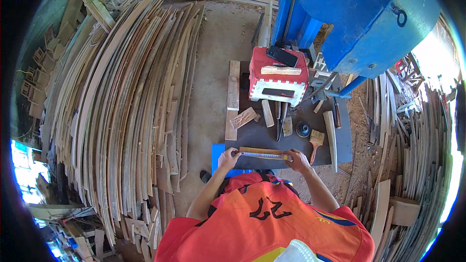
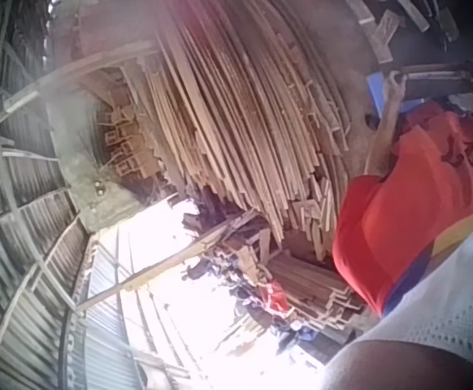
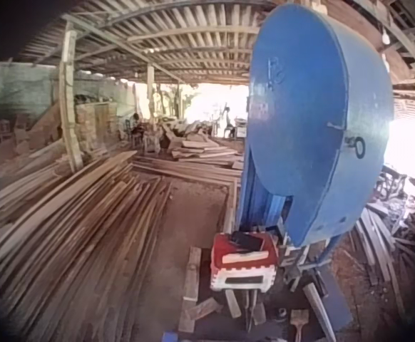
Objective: Marking, measuring, and inspecting small wood blocks at a workshop bench.
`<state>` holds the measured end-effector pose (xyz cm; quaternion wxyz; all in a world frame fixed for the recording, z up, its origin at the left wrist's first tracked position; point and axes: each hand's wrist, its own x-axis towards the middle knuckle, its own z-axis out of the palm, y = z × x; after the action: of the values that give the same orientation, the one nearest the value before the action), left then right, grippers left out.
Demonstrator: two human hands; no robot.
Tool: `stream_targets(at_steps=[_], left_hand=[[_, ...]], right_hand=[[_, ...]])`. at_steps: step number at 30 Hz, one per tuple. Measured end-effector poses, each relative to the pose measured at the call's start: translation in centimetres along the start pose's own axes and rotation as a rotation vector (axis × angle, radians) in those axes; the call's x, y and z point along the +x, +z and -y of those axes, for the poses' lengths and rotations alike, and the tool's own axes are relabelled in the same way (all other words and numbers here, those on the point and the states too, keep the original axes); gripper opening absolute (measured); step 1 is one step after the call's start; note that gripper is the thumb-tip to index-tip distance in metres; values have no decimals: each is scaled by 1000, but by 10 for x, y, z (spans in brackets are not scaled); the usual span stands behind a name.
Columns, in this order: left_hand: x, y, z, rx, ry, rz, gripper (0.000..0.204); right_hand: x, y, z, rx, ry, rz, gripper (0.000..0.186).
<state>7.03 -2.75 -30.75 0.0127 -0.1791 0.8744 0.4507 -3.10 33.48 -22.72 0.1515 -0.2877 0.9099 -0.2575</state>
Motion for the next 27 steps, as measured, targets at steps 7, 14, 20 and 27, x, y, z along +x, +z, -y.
stream_targets(at_steps=[7, 14, 20, 27], left_hand=[[1, -1, -1, 27, -31, 11, 31], [-3, -1, -3, 0, -25, 5, 32], [-2, -2, -5, 42, -44, 2, 35], [0, -2, -1, 74, -41, 15, 39]], right_hand=[[4, 1, -1, 32, 46, 50, 43], [1, 1, -3, 26, 37, 52, 43], [0, 1, -2, 3, 58, 23, 42], [4, 3, -6, 25, 123, 102, 44]])
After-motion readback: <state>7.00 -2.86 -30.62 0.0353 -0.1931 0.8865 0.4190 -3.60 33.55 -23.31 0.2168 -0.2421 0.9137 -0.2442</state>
